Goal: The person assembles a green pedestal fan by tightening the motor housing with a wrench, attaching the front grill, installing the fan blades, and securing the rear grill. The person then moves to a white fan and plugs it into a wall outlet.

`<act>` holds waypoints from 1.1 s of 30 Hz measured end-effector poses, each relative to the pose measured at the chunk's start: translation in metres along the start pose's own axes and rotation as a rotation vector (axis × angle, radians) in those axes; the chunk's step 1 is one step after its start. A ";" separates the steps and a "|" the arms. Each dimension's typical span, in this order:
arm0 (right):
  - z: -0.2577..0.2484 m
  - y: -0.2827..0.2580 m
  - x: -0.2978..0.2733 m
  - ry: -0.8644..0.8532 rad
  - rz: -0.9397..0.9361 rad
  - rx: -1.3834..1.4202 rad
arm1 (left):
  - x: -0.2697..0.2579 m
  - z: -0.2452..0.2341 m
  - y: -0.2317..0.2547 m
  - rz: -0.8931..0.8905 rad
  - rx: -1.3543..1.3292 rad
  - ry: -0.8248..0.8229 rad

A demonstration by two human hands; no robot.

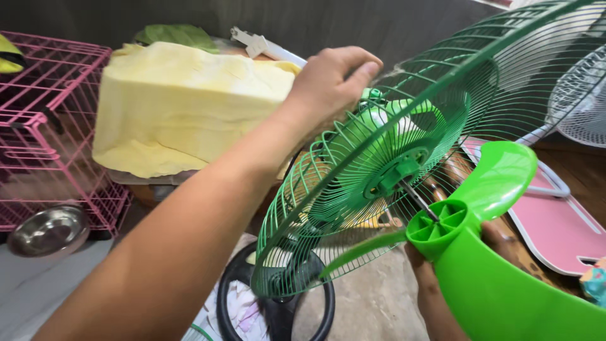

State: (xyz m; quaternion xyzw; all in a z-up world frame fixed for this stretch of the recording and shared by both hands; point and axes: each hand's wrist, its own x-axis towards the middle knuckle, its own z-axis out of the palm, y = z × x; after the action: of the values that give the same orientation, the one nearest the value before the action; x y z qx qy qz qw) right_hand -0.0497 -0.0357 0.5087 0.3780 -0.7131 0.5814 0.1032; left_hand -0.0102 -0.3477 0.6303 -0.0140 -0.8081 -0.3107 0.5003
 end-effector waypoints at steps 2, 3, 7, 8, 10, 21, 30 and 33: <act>0.004 -0.014 0.011 0.096 0.312 0.571 | 0.007 0.012 -0.002 -0.154 0.039 -0.102; 0.005 -0.019 0.014 0.146 0.464 0.859 | 0.010 0.017 -0.004 -0.195 0.077 -0.147; -0.003 -0.026 0.002 0.051 -0.258 -0.978 | 0.014 0.038 -0.021 -0.269 0.154 -0.326; 0.003 -0.021 0.001 0.103 -0.210 -0.811 | 0.012 0.044 -0.026 -0.109 0.185 -0.250; 0.011 -0.015 -0.002 0.206 -0.218 -0.537 | 0.007 0.055 -0.035 0.218 0.244 -0.101; 0.023 -0.033 0.013 0.145 -0.155 -0.118 | -0.009 0.020 0.003 0.090 0.220 -0.255; 0.029 -0.025 0.021 0.196 -0.250 -0.058 | -0.001 -0.002 0.039 0.008 0.215 -0.247; 0.028 -0.029 0.023 0.190 -0.249 -0.085 | 0.009 -0.010 0.030 0.050 0.262 -0.200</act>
State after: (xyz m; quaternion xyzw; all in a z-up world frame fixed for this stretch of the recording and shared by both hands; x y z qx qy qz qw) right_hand -0.0383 -0.0714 0.5351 0.4020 -0.6717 0.5664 0.2577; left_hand 0.0035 -0.3317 0.6558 0.0003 -0.8868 -0.1871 0.4225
